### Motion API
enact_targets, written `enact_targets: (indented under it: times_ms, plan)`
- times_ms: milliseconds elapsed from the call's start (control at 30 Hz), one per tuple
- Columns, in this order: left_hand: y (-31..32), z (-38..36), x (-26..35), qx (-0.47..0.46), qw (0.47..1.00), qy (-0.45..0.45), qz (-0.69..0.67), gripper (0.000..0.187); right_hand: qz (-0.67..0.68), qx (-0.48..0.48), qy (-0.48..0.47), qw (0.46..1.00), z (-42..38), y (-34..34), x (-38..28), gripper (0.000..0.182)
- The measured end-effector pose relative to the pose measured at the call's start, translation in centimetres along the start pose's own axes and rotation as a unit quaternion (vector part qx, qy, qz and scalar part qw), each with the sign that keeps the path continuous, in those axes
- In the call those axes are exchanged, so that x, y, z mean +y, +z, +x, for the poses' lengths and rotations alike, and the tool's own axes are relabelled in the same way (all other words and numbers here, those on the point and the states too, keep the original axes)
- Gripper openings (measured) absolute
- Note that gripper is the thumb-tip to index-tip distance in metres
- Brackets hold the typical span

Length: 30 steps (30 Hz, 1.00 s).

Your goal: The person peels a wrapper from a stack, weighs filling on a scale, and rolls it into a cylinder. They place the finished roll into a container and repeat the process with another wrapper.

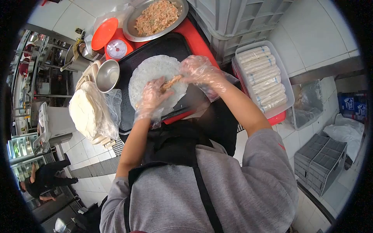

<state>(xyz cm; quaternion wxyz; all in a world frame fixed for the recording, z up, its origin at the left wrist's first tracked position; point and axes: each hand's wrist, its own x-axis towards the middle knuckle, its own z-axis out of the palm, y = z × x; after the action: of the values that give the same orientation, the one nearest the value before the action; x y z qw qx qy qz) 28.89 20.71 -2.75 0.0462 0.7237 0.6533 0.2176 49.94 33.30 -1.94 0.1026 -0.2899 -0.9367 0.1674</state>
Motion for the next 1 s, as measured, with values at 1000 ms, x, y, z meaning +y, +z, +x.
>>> enact_targets:
  times_ms: [1000]
  plan:
    - [-7.6,-13.7,-8.6,0.017,0.968,-0.242,0.062,0.018,-0.047,0.02,-0.167,0.985,6.2,8.0,-9.5,0.024]
